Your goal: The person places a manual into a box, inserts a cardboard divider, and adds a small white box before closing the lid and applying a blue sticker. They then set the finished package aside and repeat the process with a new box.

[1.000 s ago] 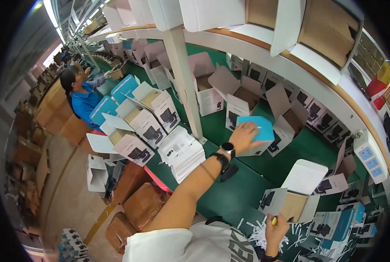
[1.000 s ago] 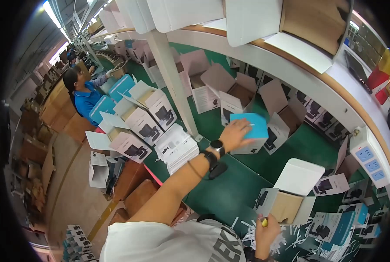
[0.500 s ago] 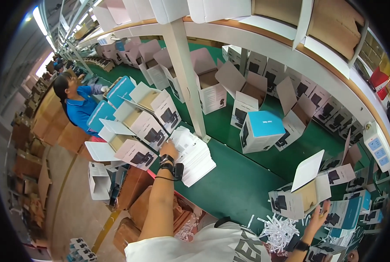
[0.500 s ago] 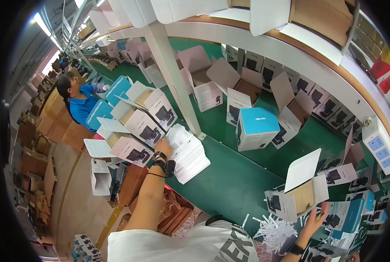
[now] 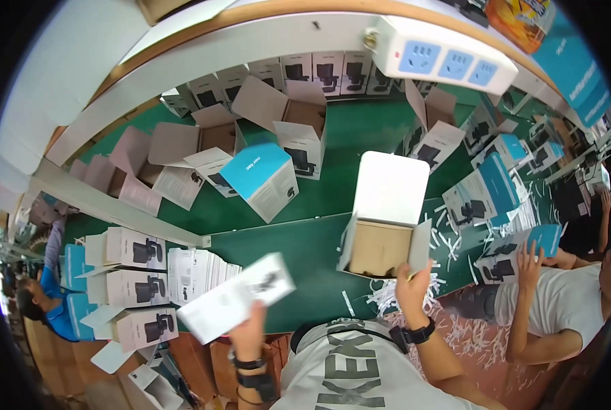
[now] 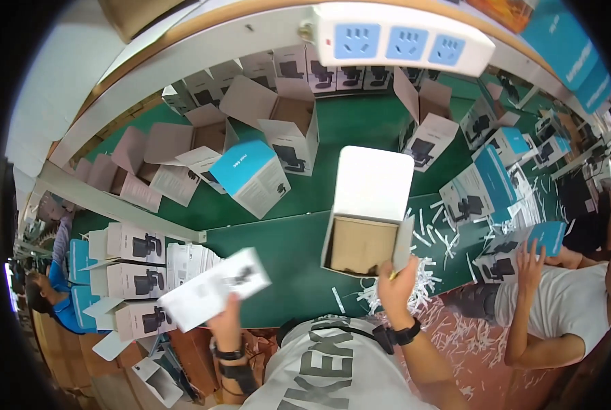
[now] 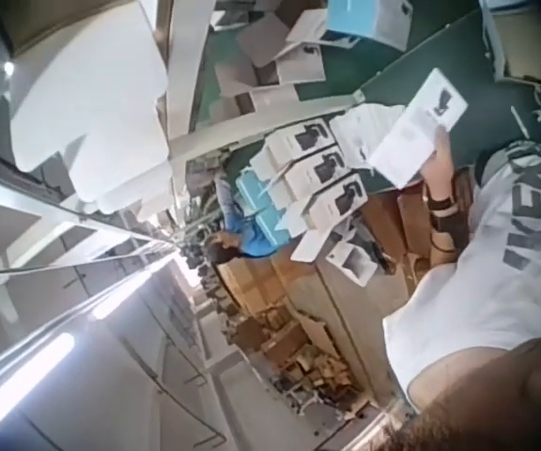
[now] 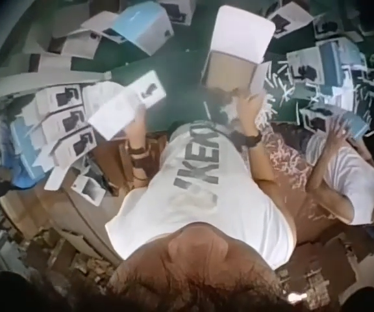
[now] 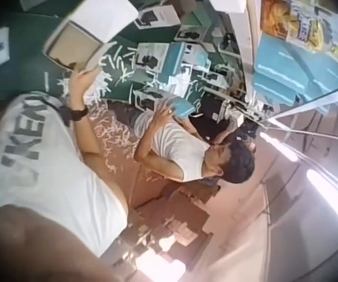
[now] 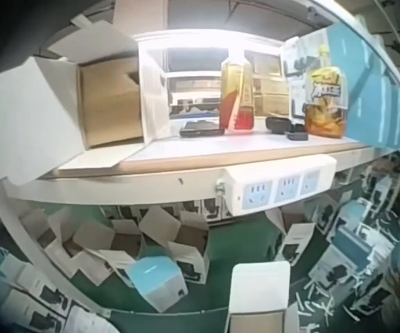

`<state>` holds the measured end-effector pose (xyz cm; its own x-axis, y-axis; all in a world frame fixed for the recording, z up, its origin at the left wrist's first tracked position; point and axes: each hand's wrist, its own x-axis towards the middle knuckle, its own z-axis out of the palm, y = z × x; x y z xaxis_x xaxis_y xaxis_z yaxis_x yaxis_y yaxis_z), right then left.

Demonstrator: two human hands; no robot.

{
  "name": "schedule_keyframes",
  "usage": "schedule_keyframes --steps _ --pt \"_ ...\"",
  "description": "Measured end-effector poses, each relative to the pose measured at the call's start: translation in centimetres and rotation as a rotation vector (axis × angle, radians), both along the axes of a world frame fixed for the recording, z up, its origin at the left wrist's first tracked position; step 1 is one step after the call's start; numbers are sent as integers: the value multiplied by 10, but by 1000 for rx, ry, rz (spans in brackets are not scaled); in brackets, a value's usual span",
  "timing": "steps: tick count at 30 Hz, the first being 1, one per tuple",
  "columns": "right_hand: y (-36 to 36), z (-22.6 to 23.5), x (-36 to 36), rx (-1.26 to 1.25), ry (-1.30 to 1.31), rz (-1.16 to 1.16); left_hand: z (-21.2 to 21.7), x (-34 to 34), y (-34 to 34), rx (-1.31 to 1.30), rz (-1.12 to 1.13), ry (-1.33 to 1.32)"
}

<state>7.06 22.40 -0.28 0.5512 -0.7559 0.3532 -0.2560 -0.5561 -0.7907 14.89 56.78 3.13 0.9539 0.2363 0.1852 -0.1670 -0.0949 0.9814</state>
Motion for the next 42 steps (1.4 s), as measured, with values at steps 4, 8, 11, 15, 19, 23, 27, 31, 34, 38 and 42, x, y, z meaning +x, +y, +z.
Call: schedule_keyframes --steps 4,8,11,15,19,23,27,31,34,38,42 --pt "17 3 -7 95 29 103 23 4 -76 344 -575 -175" --pt "11 31 -21 595 32 217 -10 21 -114 661 -537 -366" --pt "-13 30 -50 510 259 431 -7 28 -138 727 -378 -450" --pt "-28 15 -73 536 182 485 40 16 -162 308 -417 -131" --pt "-42 8 -79 509 201 395 29 19 -143 342 -494 -57" --pt "-48 12 -47 635 12 367 -20 32 -138 48 -653 323" --pt "-37 33 -10 813 -237 320 11 32 -160 346 -616 -70" --pt "-33 35 2 457 166 351 50 31 -187 744 -902 -475" --pt "-48 37 4 191 102 451 29 28 -201 1183 -960 -518" --pt "-74 55 20 51 108 444 24 27 -201 1169 -933 -543" --pt "-80 62 40 -201 69 343 27 27 -202 1150 -935 -520"
